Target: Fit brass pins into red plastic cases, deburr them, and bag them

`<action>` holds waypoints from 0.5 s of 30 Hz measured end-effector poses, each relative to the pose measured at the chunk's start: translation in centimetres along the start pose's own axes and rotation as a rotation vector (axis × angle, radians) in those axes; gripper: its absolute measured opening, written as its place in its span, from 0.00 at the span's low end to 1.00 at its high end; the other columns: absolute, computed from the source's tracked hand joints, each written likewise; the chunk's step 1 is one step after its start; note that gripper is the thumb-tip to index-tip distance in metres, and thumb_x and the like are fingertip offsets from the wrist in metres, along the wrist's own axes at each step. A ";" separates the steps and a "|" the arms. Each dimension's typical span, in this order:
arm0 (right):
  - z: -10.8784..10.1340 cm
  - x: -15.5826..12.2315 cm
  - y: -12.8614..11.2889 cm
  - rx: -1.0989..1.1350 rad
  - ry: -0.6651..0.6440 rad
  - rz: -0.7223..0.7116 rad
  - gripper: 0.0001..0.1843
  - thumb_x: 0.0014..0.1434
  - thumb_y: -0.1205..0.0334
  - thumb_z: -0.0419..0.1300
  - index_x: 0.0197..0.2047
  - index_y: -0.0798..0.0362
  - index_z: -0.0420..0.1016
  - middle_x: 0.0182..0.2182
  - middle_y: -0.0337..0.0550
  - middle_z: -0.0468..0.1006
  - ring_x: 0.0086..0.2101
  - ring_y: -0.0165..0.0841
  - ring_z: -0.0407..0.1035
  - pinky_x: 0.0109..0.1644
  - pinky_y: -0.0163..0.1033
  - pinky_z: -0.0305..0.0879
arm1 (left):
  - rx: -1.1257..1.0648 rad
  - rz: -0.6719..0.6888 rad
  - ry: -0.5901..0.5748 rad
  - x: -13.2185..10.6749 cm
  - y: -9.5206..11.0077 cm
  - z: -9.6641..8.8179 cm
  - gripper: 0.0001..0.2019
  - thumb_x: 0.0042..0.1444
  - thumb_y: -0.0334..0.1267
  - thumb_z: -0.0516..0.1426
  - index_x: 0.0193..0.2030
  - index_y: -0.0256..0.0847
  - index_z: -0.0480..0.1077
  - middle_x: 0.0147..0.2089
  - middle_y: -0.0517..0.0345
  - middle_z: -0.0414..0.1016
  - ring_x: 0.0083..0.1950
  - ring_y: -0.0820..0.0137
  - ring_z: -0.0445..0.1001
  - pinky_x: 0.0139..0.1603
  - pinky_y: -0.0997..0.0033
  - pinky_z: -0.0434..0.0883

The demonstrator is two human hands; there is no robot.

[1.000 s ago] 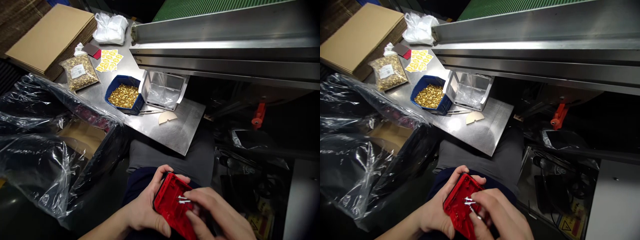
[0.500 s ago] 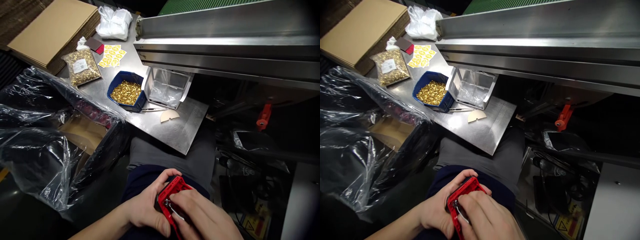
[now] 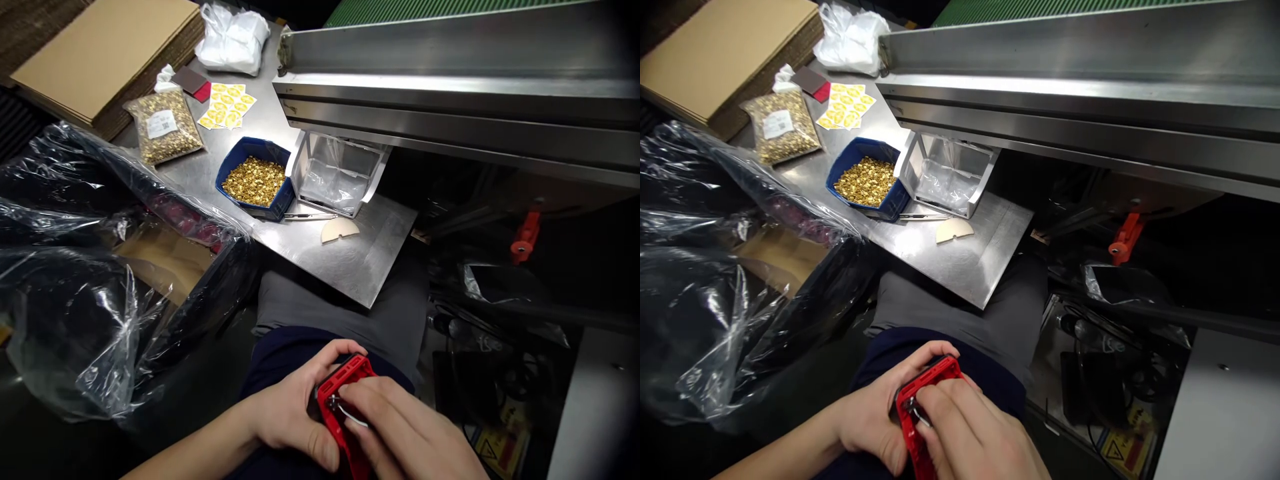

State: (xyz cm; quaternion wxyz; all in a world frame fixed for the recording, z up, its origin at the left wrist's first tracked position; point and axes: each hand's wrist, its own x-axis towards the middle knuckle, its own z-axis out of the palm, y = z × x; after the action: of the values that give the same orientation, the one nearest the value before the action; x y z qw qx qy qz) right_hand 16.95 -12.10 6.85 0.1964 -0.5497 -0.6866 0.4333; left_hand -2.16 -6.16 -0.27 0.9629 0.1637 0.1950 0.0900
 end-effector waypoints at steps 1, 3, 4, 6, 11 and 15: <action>-0.1 0.0 0.0 0.009 0.004 0.003 0.17 0.69 0.69 0.52 0.58 0.48 0.69 0.44 0.43 0.80 0.43 0.32 0.78 0.47 0.30 0.76 | 0.004 -0.007 -0.008 0.0 0.1 0.0 0.53 0.31 0.35 0.78 0.65 0.50 0.59 0.57 0.51 0.68 0.56 0.57 0.72 0.59 0.58 0.65; -0.1 0.0 -0.1 0.021 0.004 0.006 0.16 0.69 0.69 0.52 0.57 0.48 0.69 0.44 0.43 0.80 0.41 0.31 0.78 0.46 0.30 0.76 | 0.000 -0.022 -0.017 0.0 0.2 0.0 0.52 0.32 0.35 0.78 0.64 0.50 0.59 0.57 0.52 0.69 0.53 0.62 0.73 0.54 0.64 0.67; -0.1 0.0 -0.1 0.025 0.002 0.008 0.16 0.69 0.69 0.52 0.57 0.48 0.69 0.44 0.43 0.80 0.41 0.31 0.78 0.45 0.29 0.76 | -0.006 -0.027 -0.019 0.0 0.3 0.0 0.51 0.32 0.35 0.78 0.64 0.50 0.59 0.56 0.53 0.69 0.51 0.64 0.74 0.53 0.66 0.67; 0.0 -0.2 0.0 0.029 0.000 0.006 0.16 0.69 0.69 0.52 0.58 0.49 0.69 0.45 0.44 0.80 0.40 0.31 0.77 0.44 0.30 0.76 | -0.014 -0.034 -0.019 0.0 0.3 0.0 0.51 0.32 0.34 0.78 0.64 0.50 0.60 0.55 0.54 0.70 0.49 0.65 0.74 0.52 0.68 0.67; 0.6 -0.4 0.3 0.050 0.038 -0.023 0.18 0.68 0.72 0.53 0.59 0.50 0.68 0.46 0.45 0.80 0.42 0.32 0.77 0.44 0.31 0.76 | -0.028 -0.016 0.001 -0.1 0.2 0.1 0.51 0.32 0.34 0.78 0.64 0.49 0.60 0.56 0.52 0.68 0.51 0.64 0.73 0.53 0.66 0.68; 0.4 -0.6 -0.2 0.065 0.199 0.013 0.17 0.66 0.72 0.55 0.56 0.49 0.71 0.44 0.44 0.81 0.41 0.32 0.78 0.43 0.29 0.76 | -0.028 -0.022 -0.021 -0.1 0.0 -0.1 0.50 0.35 0.37 0.77 0.65 0.49 0.59 0.56 0.53 0.69 0.53 0.63 0.74 0.55 0.64 0.67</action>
State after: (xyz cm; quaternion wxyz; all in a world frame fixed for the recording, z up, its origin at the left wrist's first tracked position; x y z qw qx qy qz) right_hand 16.67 -12.79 6.93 0.2785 -0.5881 -0.6456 0.3997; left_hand -2.32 -6.21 -0.33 0.9680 0.1489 0.1852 0.0805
